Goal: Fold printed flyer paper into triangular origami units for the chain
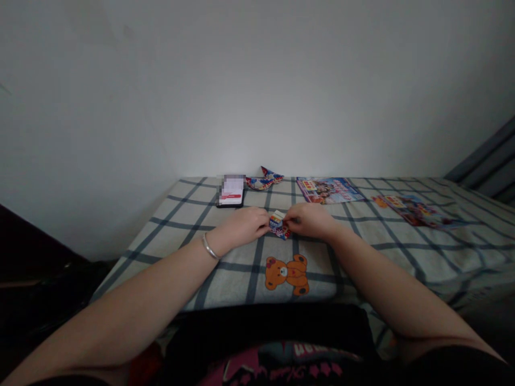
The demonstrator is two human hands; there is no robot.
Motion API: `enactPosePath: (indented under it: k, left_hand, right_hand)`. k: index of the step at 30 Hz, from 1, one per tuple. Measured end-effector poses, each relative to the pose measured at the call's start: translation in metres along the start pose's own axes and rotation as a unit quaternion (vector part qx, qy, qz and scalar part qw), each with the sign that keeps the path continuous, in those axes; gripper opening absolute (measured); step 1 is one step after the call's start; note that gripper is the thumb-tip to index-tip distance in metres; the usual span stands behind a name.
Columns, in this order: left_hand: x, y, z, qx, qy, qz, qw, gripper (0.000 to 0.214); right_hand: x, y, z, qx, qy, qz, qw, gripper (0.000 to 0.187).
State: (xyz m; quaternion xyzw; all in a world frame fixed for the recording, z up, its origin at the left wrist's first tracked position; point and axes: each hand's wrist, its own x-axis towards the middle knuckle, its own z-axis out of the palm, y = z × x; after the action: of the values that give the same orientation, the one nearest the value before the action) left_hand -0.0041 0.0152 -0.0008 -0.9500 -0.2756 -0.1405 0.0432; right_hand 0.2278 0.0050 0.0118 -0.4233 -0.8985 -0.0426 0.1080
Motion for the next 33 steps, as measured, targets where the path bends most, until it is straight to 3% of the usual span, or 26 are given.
enactPosePath:
  k: [7,13,18,24,27,33]
  left_hand:
    - [-0.001,0.003,0.001,-0.001,0.008,-0.003,1.000,0.014]
    - [0.004,0.003,0.009,-0.016,0.070,-0.024,0.997,0.022]
    - [0.006,0.001,0.014,-0.041,0.099,-0.036,0.994,0.022]
    - [0.005,0.002,0.014,-0.063,0.088,-0.068,0.992,0.016]
    - [0.005,0.002,0.015,-0.080,0.096,-0.088,0.988,0.003]
    - [0.007,0.001,0.016,-0.126,0.109,-0.113,0.979,0.019]
  right_hand:
    - [0.002,-0.002,-0.001,0.022,-0.014,0.105,0.994,0.014]
    - [0.006,-0.005,0.003,0.033,-0.001,0.166,0.986,0.021]
    - [0.010,-0.002,0.010,0.055,0.017,0.135,0.989,0.023]
    - [0.009,0.005,0.013,0.110,0.029,0.104,0.988,0.019]
    - [0.009,0.010,0.014,0.131,0.019,0.111,0.985,0.019]
    - [0.014,0.013,0.020,0.178,0.029,0.162,0.970,0.015]
